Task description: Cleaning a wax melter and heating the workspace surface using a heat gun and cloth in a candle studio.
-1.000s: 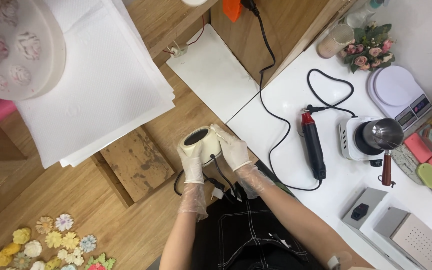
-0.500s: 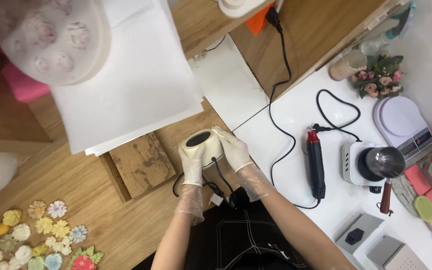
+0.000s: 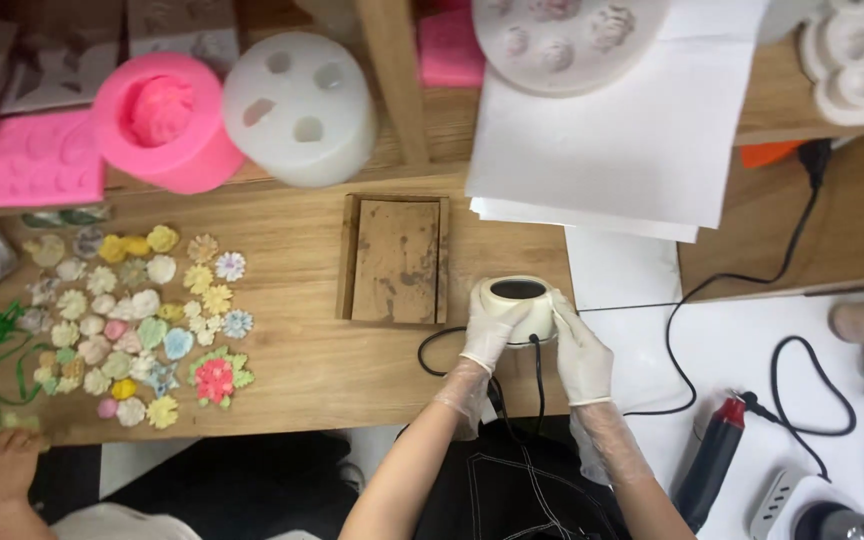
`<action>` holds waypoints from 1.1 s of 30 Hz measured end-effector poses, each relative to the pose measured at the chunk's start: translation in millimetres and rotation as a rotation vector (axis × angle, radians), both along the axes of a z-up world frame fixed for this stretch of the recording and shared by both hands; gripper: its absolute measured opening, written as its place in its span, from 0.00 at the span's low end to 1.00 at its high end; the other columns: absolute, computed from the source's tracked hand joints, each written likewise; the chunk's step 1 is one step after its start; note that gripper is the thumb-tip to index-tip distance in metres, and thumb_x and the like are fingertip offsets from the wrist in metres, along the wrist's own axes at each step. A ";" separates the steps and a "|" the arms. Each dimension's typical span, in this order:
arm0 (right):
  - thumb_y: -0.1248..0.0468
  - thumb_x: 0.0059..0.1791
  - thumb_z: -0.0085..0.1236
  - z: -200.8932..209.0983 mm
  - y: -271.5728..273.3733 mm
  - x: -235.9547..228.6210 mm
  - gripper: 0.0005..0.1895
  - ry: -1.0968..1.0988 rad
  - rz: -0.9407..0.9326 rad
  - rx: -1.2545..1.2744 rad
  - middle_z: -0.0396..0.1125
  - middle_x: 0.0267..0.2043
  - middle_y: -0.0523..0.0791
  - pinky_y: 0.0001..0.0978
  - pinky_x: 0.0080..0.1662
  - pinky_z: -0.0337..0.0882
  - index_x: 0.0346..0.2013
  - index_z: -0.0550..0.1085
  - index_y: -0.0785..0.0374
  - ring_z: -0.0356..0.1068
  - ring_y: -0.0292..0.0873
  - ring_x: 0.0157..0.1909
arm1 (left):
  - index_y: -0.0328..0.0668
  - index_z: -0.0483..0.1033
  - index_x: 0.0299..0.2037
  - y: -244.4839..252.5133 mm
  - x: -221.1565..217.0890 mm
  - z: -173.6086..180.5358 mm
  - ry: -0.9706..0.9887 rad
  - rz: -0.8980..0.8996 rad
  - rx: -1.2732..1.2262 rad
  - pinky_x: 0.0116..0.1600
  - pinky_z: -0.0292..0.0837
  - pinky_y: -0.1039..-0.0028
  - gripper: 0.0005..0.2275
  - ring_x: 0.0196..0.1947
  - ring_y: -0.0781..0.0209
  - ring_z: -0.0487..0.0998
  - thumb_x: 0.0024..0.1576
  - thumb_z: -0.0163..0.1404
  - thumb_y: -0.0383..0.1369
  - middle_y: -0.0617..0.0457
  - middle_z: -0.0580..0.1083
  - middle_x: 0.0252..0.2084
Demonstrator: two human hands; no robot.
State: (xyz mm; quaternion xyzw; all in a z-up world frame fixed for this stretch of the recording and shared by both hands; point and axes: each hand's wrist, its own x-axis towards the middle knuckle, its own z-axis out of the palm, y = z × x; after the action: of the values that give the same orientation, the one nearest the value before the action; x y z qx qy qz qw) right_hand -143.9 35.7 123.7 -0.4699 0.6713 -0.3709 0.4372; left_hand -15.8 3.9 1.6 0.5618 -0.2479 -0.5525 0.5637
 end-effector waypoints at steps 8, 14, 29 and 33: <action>0.60 0.57 0.47 -3.5 -20.0 6.1 0.18 0.007 0.020 0.032 0.70 0.63 0.46 0.30 0.62 0.67 0.59 0.72 0.64 0.69 0.40 0.63 | 0.39 0.54 0.68 6.8 -1.5 19.0 0.126 0.043 0.039 0.57 0.77 0.71 0.43 0.57 0.57 0.75 0.43 0.68 0.30 0.45 0.71 0.59; 0.59 0.57 0.47 7.2 16.0 21.8 0.20 0.162 -0.002 0.022 0.68 0.65 0.47 0.29 0.64 0.64 0.64 0.71 0.56 0.67 0.41 0.66 | 0.40 0.56 0.67 11.0 -0.9 15.5 0.072 0.026 0.041 0.58 0.77 0.71 0.43 0.57 0.58 0.75 0.42 0.69 0.31 0.46 0.70 0.59; 0.59 0.57 0.47 14.1 -2.4 45.0 0.21 0.074 -0.045 0.089 0.67 0.65 0.45 0.26 0.64 0.61 0.65 0.69 0.61 0.64 0.38 0.66 | 0.44 0.54 0.72 17.9 19.4 31.0 -0.207 -0.069 0.131 0.68 0.64 0.62 0.53 0.67 0.47 0.65 0.35 0.72 0.47 0.42 0.61 0.67; 0.59 0.57 0.50 -12.8 20.4 32.6 0.22 0.124 -0.079 0.034 0.68 0.65 0.46 0.27 0.65 0.61 0.65 0.70 0.61 0.65 0.38 0.66 | 0.46 0.56 0.71 16.3 26.8 42.4 -0.174 -0.106 0.165 0.67 0.66 0.63 0.53 0.65 0.47 0.67 0.32 0.70 0.48 0.42 0.62 0.65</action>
State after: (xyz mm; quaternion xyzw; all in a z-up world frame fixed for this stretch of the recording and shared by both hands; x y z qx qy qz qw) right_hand -111.3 56.1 110.9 -0.4576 0.7213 -0.3465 0.3878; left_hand 11.0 20.2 44.0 0.6382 -0.2788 -0.5493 0.4618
